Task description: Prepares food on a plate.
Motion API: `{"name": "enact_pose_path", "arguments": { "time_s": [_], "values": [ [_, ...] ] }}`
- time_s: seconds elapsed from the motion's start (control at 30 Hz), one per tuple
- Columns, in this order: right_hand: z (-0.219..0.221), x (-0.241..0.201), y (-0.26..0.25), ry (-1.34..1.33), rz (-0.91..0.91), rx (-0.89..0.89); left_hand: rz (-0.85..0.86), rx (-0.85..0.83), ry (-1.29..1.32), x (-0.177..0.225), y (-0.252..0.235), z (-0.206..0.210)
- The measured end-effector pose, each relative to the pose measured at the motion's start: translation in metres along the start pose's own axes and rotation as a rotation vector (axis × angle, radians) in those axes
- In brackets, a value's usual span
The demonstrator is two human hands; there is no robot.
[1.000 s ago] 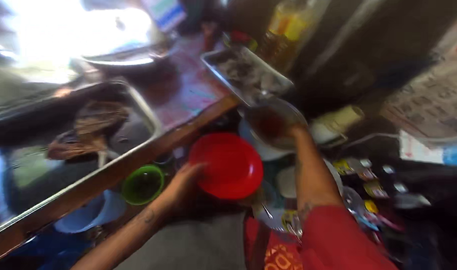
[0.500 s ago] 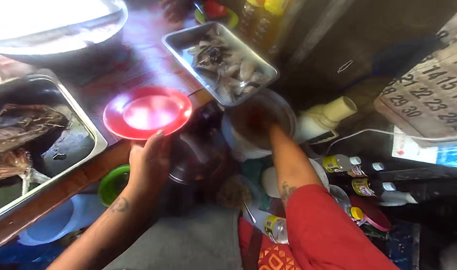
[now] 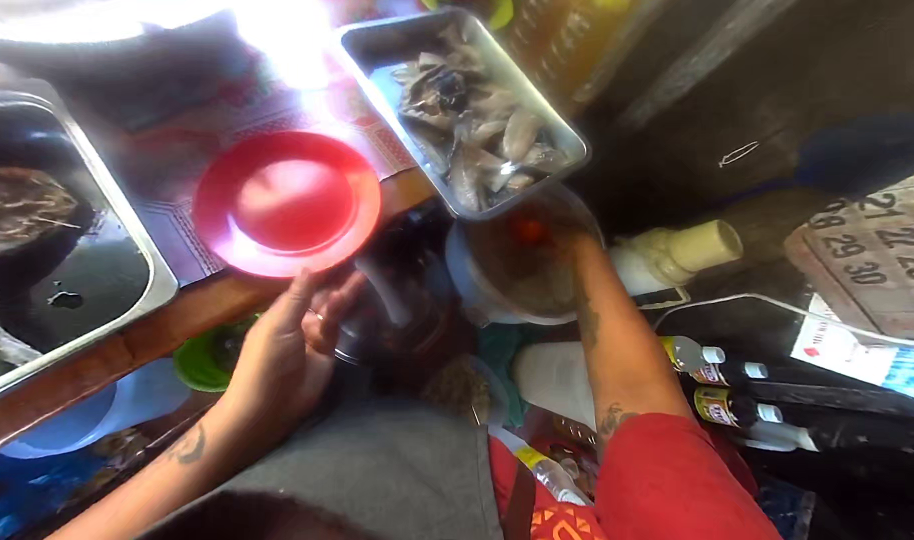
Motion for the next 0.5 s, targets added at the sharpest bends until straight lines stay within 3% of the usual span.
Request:
{"name": "enact_pose_path", "arguments": {
  "time_s": [0.17,0.23,0.33,0.43,0.5],
  "values": [
    [0.001,-0.029,0.024,0.525,-0.345,0.158,-0.199,-0.393,-0.194,-0.046,-0.013,0.035],
    [0.006,-0.033,0.029,0.643,-0.484,0.222,-0.095,-0.447,-0.458,-0.070,-0.036,0.064],
    [0.012,-0.028,0.020,0.705,-0.676,0.273,0.125,-0.375,-0.784,-0.093,-0.083,0.109],
    [0.018,-0.021,0.010,0.590,-0.596,0.318,0.192,-0.363,-0.864,-0.089,-0.120,0.150],
    [0.025,-0.020,0.006,0.576,-0.522,0.311,0.341,-0.334,-0.935,-0.089,-0.145,0.163]
  ]
}}
Point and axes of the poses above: each hand's wrist, its own y-axis away from the middle knuckle, its own z-axis out of the palm, x = y × z, the point moved 4 cm from there along -y, towards the middle knuckle, and after that the axes turned 15 degrees about -y, right-handed, at the moved point
